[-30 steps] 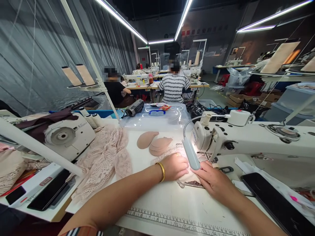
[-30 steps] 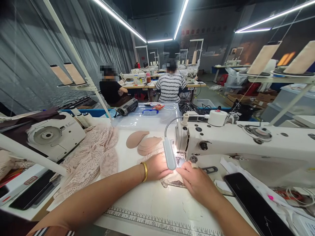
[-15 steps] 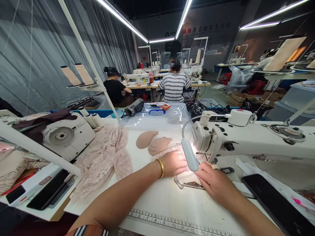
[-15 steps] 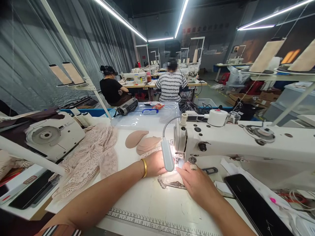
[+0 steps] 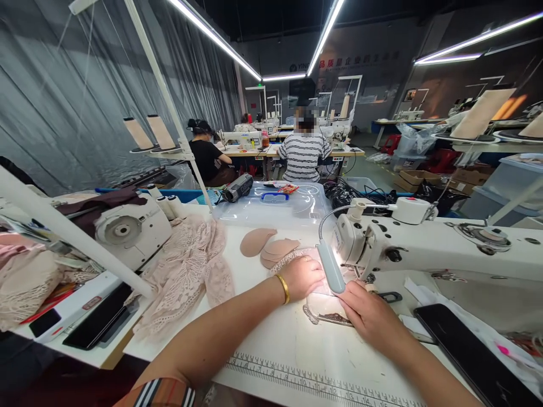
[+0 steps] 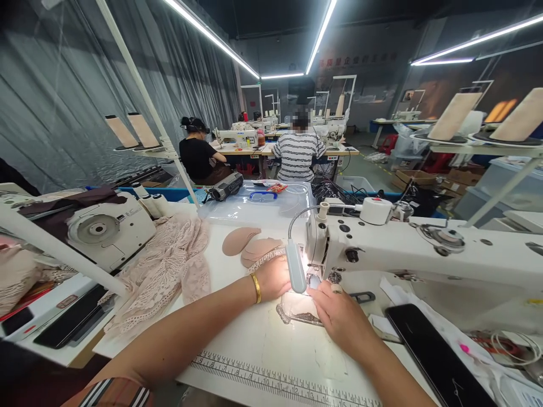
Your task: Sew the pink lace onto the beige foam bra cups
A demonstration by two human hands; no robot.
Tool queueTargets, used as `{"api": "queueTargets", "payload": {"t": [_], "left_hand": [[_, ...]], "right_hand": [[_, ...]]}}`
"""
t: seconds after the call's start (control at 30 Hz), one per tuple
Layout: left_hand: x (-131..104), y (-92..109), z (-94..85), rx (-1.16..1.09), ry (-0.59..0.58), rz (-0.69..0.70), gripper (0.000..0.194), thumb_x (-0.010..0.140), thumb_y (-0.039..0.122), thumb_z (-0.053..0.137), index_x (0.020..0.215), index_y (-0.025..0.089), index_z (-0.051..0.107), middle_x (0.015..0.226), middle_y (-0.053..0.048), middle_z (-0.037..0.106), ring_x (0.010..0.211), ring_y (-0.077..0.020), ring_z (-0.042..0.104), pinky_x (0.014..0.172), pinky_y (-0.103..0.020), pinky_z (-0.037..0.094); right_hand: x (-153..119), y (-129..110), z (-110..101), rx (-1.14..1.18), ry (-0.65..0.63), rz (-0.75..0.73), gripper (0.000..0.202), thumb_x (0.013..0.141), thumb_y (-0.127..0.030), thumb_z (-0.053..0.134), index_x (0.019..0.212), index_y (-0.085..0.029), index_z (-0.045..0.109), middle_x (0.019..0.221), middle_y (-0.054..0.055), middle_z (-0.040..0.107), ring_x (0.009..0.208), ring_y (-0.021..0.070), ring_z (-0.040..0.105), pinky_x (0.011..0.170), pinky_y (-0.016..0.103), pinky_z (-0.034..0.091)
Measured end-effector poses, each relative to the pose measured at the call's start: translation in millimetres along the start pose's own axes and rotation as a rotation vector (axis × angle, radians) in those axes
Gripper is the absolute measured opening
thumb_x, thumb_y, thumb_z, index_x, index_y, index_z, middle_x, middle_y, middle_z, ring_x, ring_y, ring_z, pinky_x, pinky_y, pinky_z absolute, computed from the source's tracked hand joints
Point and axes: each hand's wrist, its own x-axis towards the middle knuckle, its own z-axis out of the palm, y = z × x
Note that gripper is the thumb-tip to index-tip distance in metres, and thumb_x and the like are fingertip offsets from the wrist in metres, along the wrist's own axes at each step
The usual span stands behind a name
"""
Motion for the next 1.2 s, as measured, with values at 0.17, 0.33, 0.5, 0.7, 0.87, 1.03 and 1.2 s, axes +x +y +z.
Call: {"api": "queueTargets", "payload": {"t": [0.17, 0.33, 0.5, 0.7, 0.87, 1.03, 1.2], "left_hand": [[-22, 1, -17.7, -0.107, 0.028, -0.151, 0.025, 0.096, 0.01, 0.049, 0.118, 0.013, 0.062, 0.1, -0.011, 0.072, 0.092, -0.0237, 0.068, 0.081, -0.035, 0.053], [-82, 61, -57.7, -0.4, 0.176, -0.171, 0.027, 0.097, 0.022, 0.058, 0.124, 0.02, 0.063, 0.117, -0.01, 0.073, 0.111, -0.0244, 0.066, 0.103, -0.039, 0.047], [-123, 146, -62.6, -1.689, 0.097, -0.678, 0.058, 0.081, 0.06, 0.081, 0.117, 0.016, 0.069, 0.104, -0.014, 0.075, 0.095, -0.0263, 0.072, 0.086, -0.039, 0.054], [-119, 148, -53.6, -2.056, 0.842, -0.997, 0.054, 0.067, 0.043, 0.095, 0.104, 0.009, 0.077, 0.112, -0.019, 0.075, 0.109, -0.0308, 0.069, 0.101, -0.039, 0.051], [-122, 150, -56.9, -2.061, 0.625, -0.794, 0.057, 0.065, 0.037, 0.096, 0.112, 0.011, 0.079, 0.109, -0.017, 0.077, 0.105, -0.0304, 0.07, 0.097, -0.039, 0.052], [-129, 154, -65.5, -2.135, 0.41, -0.629, 0.064, 0.069, 0.037, 0.094, 0.126, 0.015, 0.074, 0.115, -0.015, 0.076, 0.104, -0.0289, 0.071, 0.092, -0.036, 0.052], [-122, 150, -65.8, -2.071, 0.6, -0.656, 0.062, 0.071, 0.029, 0.091, 0.129, 0.021, 0.073, 0.123, -0.011, 0.074, 0.114, -0.0289, 0.067, 0.101, -0.037, 0.047]], "right_hand": [[0, -23, -2, 0.316, 0.055, 0.111, 0.029, 0.106, -0.043, 0.041, 0.109, -0.028, 0.066, 0.098, 0.007, 0.07, 0.09, 0.0273, 0.065, 0.08, 0.043, 0.051], [10, -77, 2, 0.941, 0.08, 0.419, 0.04, 0.095, -0.057, 0.059, 0.117, -0.024, 0.062, 0.082, 0.001, 0.069, 0.071, 0.0207, 0.063, 0.066, 0.034, 0.051], [-1, -123, 23, 1.162, 0.329, 0.503, 0.069, 0.083, -0.053, 0.077, 0.141, -0.023, 0.056, 0.073, -0.003, 0.065, 0.067, 0.0184, 0.062, 0.066, 0.031, 0.053], [-49, -145, 48, 0.957, 0.303, 0.383, 0.046, 0.084, -0.059, 0.075, 0.118, -0.028, 0.076, 0.105, 0.008, 0.077, 0.095, 0.0274, 0.072, 0.086, 0.036, 0.059], [-43, -140, 24, 0.922, 0.183, 0.358, 0.056, 0.084, -0.068, 0.07, 0.125, -0.031, 0.076, 0.138, 0.008, 0.07, 0.133, 0.0346, 0.058, 0.113, 0.045, 0.048], [-35, -129, 5, 1.446, 0.073, 0.69, 0.081, 0.085, -0.081, 0.059, 0.153, -0.038, 0.05, 0.138, 0.009, 0.069, 0.121, 0.0336, 0.068, 0.101, 0.052, 0.054], [-50, -146, 16, 1.468, 0.272, 0.681, 0.087, 0.076, -0.073, 0.077, 0.151, -0.036, 0.051, 0.13, 0.011, 0.073, 0.11, 0.0316, 0.073, 0.095, 0.047, 0.058]]}}
